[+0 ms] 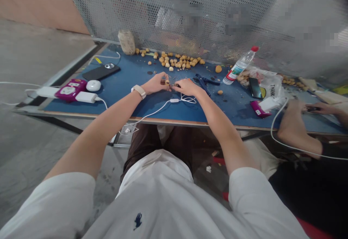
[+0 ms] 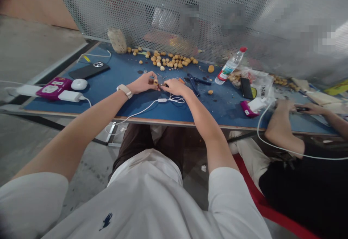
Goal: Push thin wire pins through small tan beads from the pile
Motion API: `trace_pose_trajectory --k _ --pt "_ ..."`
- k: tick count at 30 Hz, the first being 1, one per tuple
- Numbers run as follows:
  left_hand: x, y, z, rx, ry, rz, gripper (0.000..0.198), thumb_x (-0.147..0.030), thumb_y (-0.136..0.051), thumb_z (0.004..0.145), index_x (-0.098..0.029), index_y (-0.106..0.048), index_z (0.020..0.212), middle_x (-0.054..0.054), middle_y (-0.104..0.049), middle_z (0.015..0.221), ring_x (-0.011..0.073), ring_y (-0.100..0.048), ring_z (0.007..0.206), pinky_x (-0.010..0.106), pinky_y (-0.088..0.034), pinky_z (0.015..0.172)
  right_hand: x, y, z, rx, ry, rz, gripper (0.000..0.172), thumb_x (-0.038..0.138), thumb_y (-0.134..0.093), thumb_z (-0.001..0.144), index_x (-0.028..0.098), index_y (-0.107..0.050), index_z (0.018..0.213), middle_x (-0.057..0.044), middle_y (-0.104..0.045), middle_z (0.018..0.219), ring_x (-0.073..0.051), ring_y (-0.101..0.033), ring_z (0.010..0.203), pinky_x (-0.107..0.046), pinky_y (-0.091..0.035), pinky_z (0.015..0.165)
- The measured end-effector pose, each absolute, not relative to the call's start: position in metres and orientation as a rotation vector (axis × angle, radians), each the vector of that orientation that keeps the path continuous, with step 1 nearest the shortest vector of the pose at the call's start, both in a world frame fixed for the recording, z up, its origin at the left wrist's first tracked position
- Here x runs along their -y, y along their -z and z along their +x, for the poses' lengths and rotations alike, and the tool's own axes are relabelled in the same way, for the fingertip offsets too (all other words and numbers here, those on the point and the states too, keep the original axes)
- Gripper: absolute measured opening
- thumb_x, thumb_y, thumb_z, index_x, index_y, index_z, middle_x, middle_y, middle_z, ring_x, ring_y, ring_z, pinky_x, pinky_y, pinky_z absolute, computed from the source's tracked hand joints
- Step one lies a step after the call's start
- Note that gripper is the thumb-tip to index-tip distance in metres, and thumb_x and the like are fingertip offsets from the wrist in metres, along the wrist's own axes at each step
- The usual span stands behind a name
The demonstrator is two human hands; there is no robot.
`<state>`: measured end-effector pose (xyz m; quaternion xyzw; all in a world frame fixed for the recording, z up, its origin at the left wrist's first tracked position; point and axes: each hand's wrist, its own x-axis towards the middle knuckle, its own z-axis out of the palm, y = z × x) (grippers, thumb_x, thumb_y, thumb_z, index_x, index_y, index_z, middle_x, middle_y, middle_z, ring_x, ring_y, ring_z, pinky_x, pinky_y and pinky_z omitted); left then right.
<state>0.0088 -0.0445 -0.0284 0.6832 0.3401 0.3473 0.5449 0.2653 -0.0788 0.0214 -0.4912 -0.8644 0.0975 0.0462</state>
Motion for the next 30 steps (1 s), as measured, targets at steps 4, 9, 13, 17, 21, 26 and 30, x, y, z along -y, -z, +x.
trace_pose_trajectory --k 4,9,13,17,21,26,30 --pt "0.043 0.030 0.008 -0.797 -0.827 1.606 0.060 -0.005 -0.104 0.086 -0.028 -0.056 0.113 0.004 -0.090 0.103 0.0269 -0.095 0.101 0.055 -0.078 0.118 0.082 -0.025 0.264 2.622 -0.336 -1.503 0.044 0.032 -0.068 0.128 0.026 -0.053 0.086 -0.006 -0.072 0.085 -0.022 -0.054 0.078 -0.037 -0.035 0.082" --pt "0.042 0.030 0.008 -0.791 -0.833 1.597 0.060 -0.008 -0.103 0.088 -0.028 -0.054 0.116 0.002 -0.089 0.103 0.0250 -0.094 0.098 0.053 -0.078 0.115 0.086 -0.027 0.263 2.602 -0.365 -1.489 0.044 0.030 -0.068 0.126 0.026 -0.051 0.085 -0.004 -0.067 0.083 -0.021 -0.053 0.078 -0.038 -0.036 0.083" --pt "0.039 0.033 0.008 -0.836 -0.836 1.645 0.062 -0.011 -0.103 0.089 -0.030 -0.051 0.116 0.002 -0.086 0.103 0.0262 -0.091 0.098 0.054 -0.076 0.111 0.086 -0.027 0.271 2.509 -0.421 -1.458 0.044 0.039 -0.069 0.126 0.026 -0.057 0.086 -0.005 -0.070 0.086 -0.025 -0.062 0.085 -0.039 -0.043 0.087" --pt "0.034 0.037 0.009 -0.886 -0.831 1.695 0.055 -0.012 -0.094 0.089 -0.031 -0.049 0.114 -0.001 -0.076 0.096 0.0225 -0.082 0.087 0.048 -0.072 0.101 0.079 -0.028 0.293 2.245 -0.430 -1.492 0.050 0.062 -0.064 0.130 0.026 -0.067 0.095 -0.010 -0.078 0.097 -0.032 -0.074 0.101 -0.042 -0.058 0.097" --pt "0.043 0.027 0.016 -0.953 -0.831 1.904 0.038 -0.012 -0.077 0.089 -0.030 -0.051 0.110 -0.005 -0.060 0.085 0.0203 -0.064 0.081 0.040 -0.062 0.095 0.065 -0.025 0.315 2.098 -0.353 -1.596 0.053 0.072 -0.065 0.128 0.026 -0.074 0.102 -0.015 -0.084 0.105 -0.037 -0.077 0.111 -0.048 -0.064 0.110" --pt "0.081 0.002 0.032 -0.745 -0.486 2.319 0.022 -0.032 -0.083 0.100 -0.028 -0.067 0.115 -0.001 -0.070 0.087 0.0242 -0.065 0.082 0.039 -0.053 0.086 0.048 -0.013 0.328 2.026 -0.346 -1.692 0.032 0.051 -0.073 0.120 0.023 -0.076 0.104 -0.019 -0.088 0.114 -0.039 -0.080 0.118 -0.050 -0.062 0.116" --pt "0.098 -0.006 0.035 -0.586 -0.326 2.488 0.014 -0.040 -0.081 0.107 -0.026 -0.080 0.109 0.001 -0.071 0.081 0.0231 -0.064 0.075 0.038 -0.051 0.086 0.043 -0.010 0.336 1.947 -0.335 -1.741 0.034 0.052 -0.084 0.115 0.025 -0.071 0.097 -0.019 -0.087 0.110 -0.040 -0.081 0.119 -0.048 -0.062 0.117"
